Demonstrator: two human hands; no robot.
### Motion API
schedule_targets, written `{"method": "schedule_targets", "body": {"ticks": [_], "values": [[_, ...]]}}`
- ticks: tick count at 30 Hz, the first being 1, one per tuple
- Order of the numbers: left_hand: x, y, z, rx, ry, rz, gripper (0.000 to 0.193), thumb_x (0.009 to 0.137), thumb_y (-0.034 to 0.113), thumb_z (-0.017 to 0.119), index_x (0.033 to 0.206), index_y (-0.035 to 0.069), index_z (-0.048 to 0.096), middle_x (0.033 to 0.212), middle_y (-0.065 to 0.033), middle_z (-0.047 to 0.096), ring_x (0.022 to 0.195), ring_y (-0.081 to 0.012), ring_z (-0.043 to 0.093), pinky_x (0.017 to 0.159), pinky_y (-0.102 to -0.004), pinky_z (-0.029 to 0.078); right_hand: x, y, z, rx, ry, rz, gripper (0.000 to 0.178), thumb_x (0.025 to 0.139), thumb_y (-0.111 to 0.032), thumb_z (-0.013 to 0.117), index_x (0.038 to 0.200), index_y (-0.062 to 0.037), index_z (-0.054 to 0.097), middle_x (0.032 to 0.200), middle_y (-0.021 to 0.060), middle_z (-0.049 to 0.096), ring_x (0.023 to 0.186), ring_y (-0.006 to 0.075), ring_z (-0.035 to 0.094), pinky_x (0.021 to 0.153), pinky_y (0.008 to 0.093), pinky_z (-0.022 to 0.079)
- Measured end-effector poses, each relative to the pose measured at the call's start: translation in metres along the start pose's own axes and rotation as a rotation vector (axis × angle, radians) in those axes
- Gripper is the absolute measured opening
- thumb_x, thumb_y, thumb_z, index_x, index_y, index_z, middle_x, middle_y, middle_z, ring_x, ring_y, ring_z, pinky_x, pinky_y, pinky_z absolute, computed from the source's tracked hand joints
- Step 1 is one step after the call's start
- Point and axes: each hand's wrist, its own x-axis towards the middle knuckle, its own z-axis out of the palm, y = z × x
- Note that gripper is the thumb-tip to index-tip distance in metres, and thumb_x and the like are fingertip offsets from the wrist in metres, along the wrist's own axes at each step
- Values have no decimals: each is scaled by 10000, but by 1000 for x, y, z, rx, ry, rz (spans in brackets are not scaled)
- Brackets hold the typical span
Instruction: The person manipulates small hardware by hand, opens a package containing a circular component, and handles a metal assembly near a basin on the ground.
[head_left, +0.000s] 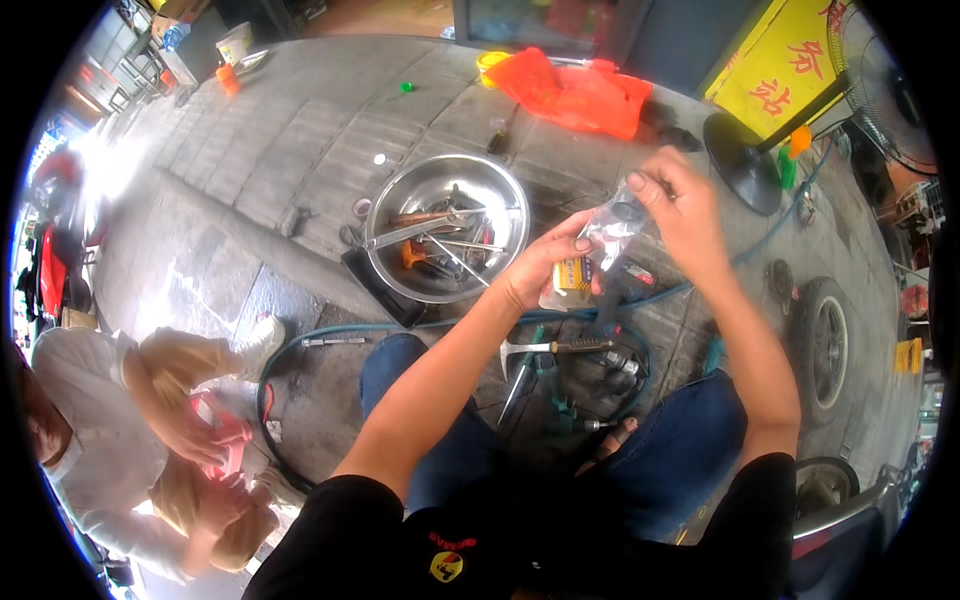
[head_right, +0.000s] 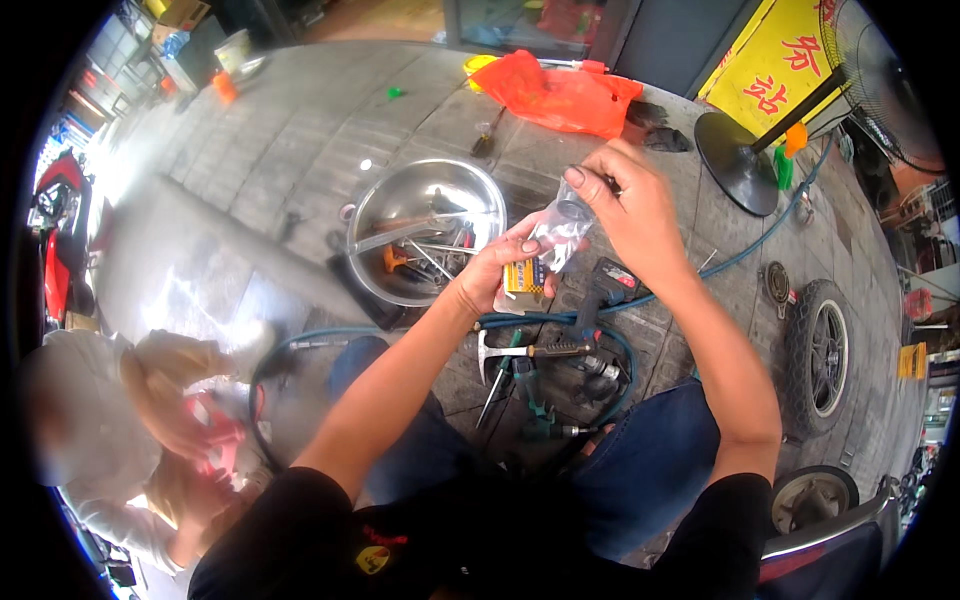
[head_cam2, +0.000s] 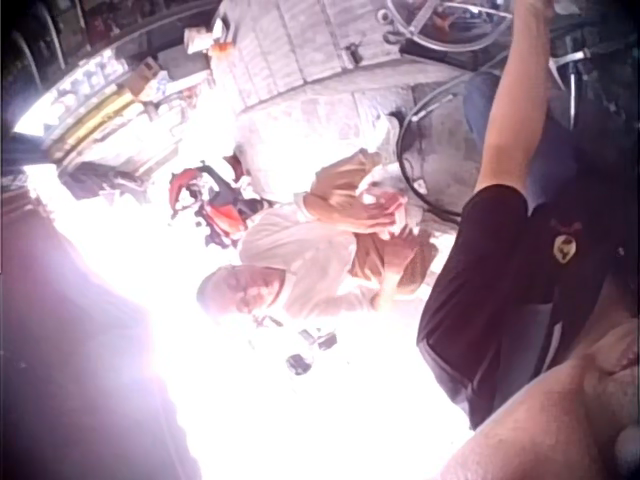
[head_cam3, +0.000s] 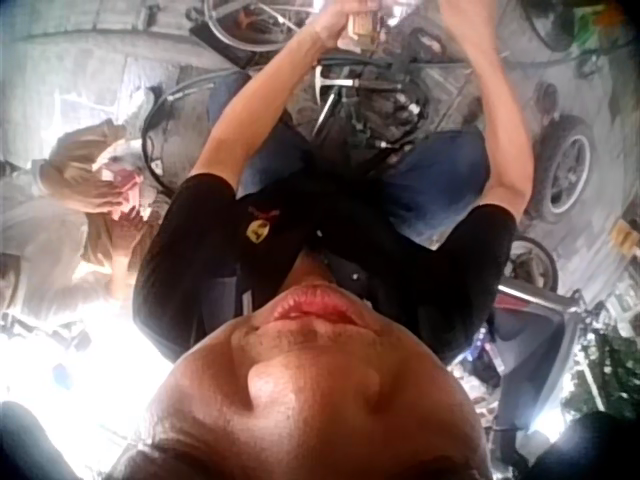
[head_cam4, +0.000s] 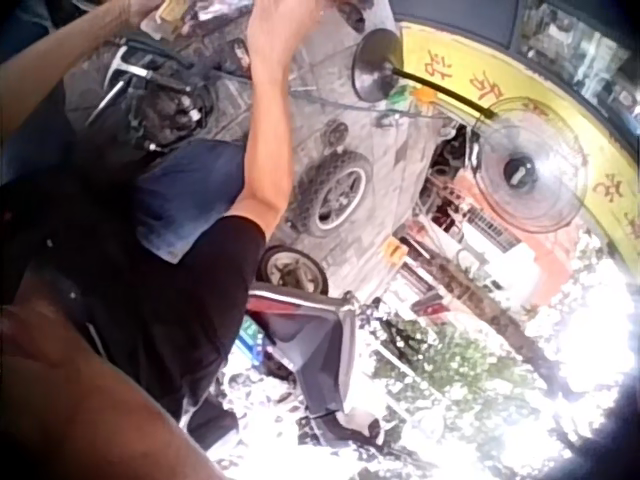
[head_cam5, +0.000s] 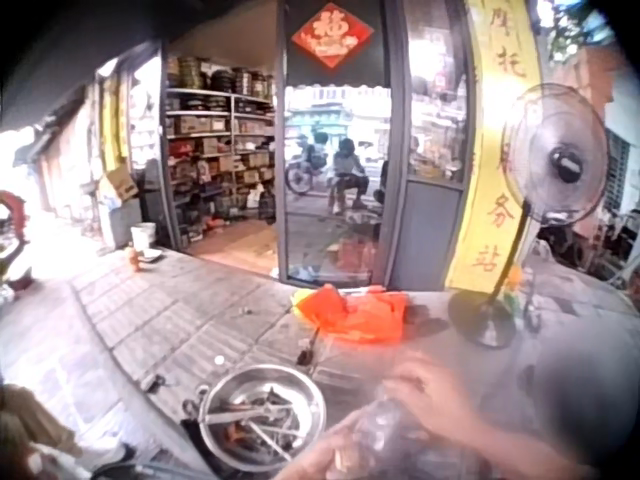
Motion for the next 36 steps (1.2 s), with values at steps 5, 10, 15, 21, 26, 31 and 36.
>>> {"method": "schedule_targets", "body": {"ticks": [5, 10, 15, 21, 26, 31, 36], "values": [[5, 2, -1, -67, -35, -2, 722, 808, 239, 654, 1407, 92, 278, 1232, -198, 533, 774, -223, 642, 665, -317, 561, -1, 10, 3, -20, -51, 12, 253, 841, -209, 660, 798, 19, 558, 738, 85, 517, 667, 201, 519, 615, 316, 413], [7, 0, -3, -74, -6, -23, 621, 835, 236, 623, 1363, 87, 334, 1159, -195, 567, 733, -234, 648, 649, -317, 557, 1, 26, 4, 206, -170, 293, 256, 898, -256, 612, 858, -14, 539, 745, 45, 518, 668, 127, 490, 595, 293, 401], [10, -3, -9, -10, 112, -32, 441, 858, 234, 593, 1237, 72, 437, 1011, -164, 622, 728, -233, 653, 634, -320, 551, -5, 43, 9, 482, -283, 507, 280, 910, -267, 601, 1042, -29, 534, 823, -13, 540, 683, 94, 476, 586, 262, 397], [12, 0, -18, 95, 214, -13, 259, 870, 181, 579, 1089, 46, 546, 935, -122, 645, 737, -214, 655, 646, -332, 556, -7, 40, 6, 566, -514, 249, 502, 880, -251, 650, 1288, -35, 453, 976, 23, 577, 874, 96, 537, 766, 262, 455], [11, 7, -12, 206, 304, -94, 214, 866, 128, 590, 1057, 33, 581, 942, -97, 649, 792, -207, 661, 655, -347, 565, -3, 46, 5, 500, -611, 372, 359, 860, -202, 659, 1149, -21, 547, 984, 4, 584, 885, 79, 527, 783, 253, 446], [11, 3, -14, 188, 289, -132, 280, 880, 187, 602, 1111, 37, 555, 952, -105, 650, 768, -210, 660, 623, -338, 562, -4, 61, 10, 377, -574, 318, 253, 887, -245, 630, 973, -10, 599, 828, -10, 595, 787, 79, 511, 714, 267, 427], [10, 4, -14, 78, 235, -154, 402, 901, 346, 568, 1188, 72, 502, 1028, -156, 638, 659, -222, 641, 570, -328, 547, -7, 52, 17, 257, -350, 239, 282, 915, -283, 581, 942, -2, 581, 771, -4, 579, 728, 97, 507, 669, 294, 429]]}}
